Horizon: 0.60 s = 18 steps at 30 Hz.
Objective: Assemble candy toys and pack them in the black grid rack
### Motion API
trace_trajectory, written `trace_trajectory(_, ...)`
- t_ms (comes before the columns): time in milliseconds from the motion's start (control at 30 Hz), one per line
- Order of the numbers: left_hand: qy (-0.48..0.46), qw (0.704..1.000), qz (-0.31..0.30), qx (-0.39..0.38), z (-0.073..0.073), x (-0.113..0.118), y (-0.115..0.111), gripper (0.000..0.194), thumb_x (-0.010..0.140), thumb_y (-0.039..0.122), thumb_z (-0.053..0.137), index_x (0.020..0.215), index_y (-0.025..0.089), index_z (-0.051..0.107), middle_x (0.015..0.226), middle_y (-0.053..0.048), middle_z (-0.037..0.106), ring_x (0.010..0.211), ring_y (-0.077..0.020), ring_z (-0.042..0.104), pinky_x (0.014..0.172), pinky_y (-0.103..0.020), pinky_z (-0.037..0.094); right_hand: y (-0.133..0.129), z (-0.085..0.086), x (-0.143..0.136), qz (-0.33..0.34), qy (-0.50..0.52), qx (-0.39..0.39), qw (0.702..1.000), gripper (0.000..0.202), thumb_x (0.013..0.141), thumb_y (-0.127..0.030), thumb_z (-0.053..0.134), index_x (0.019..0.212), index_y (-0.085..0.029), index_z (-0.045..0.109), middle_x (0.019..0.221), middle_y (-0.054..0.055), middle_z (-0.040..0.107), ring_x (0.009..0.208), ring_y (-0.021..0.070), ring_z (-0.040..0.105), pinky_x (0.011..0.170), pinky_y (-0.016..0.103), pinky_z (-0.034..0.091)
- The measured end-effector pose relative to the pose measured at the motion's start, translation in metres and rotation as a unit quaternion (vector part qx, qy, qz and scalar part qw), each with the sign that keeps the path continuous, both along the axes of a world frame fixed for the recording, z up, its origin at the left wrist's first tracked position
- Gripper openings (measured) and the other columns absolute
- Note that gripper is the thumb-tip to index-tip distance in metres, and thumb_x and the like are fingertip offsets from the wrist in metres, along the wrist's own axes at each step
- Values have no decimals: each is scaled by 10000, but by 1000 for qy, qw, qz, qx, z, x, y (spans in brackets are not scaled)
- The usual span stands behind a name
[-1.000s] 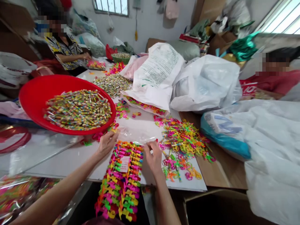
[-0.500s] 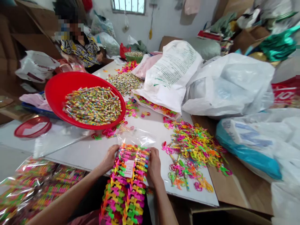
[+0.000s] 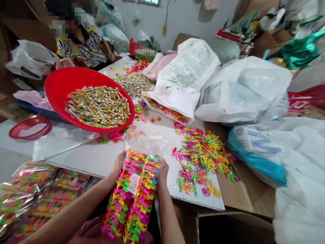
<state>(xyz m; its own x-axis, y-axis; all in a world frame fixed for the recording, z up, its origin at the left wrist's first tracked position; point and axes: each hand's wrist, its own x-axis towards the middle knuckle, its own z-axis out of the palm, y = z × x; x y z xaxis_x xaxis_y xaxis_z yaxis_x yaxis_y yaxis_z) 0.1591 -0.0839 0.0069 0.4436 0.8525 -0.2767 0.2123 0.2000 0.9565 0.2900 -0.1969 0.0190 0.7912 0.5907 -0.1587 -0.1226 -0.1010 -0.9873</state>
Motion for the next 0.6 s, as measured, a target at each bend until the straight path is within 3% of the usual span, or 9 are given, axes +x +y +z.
trace_trajectory(133,-10,999,-25,-23,1,-25,-8,228,663,324,583,820,160,579,720,-6,673,673,-181,624,594,-263,491,-31,-8,-12,10,-7,-28,1000,277,724,-416,550,789,-172,662,653,34,677,644,211,618,549,292,488)
trace_trajectory(267,67,990,-122,19,8,-59,-13,215,720,385,564,687,173,578,599,18,628,615,-173,607,536,-240,460,-67,-18,-21,68,-78,-82,991,277,759,-401,557,870,-170,664,777,48,690,744,223,619,638,306,495)
trace_trajectory(333,90,985,-128,65,12,-68,-12,214,750,382,549,781,177,602,683,6,654,675,-180,621,577,-249,474,-73,-16,-18,42,-119,-107,986,309,774,-412,552,945,-169,635,801,53,676,672,196,603,591,291,489)
trace_trajectory(433,89,979,-78,167,19,-66,-6,273,778,336,544,1011,196,572,889,-21,665,822,-180,621,709,-272,492,-68,-2,-10,-1,-222,-124,967,348,787,-395,552,1057,-177,583,844,50,648,613,162,568,558,275,474)
trace_trajectory(600,65,923,-78,372,36,-54,-7,112,844,245,477,911,203,556,843,-25,610,798,-151,582,743,-281,472,-52,17,-6,60,-375,-55,923,174,854,-282,471,935,-211,607,848,48,617,720,171,572,666,296,469)
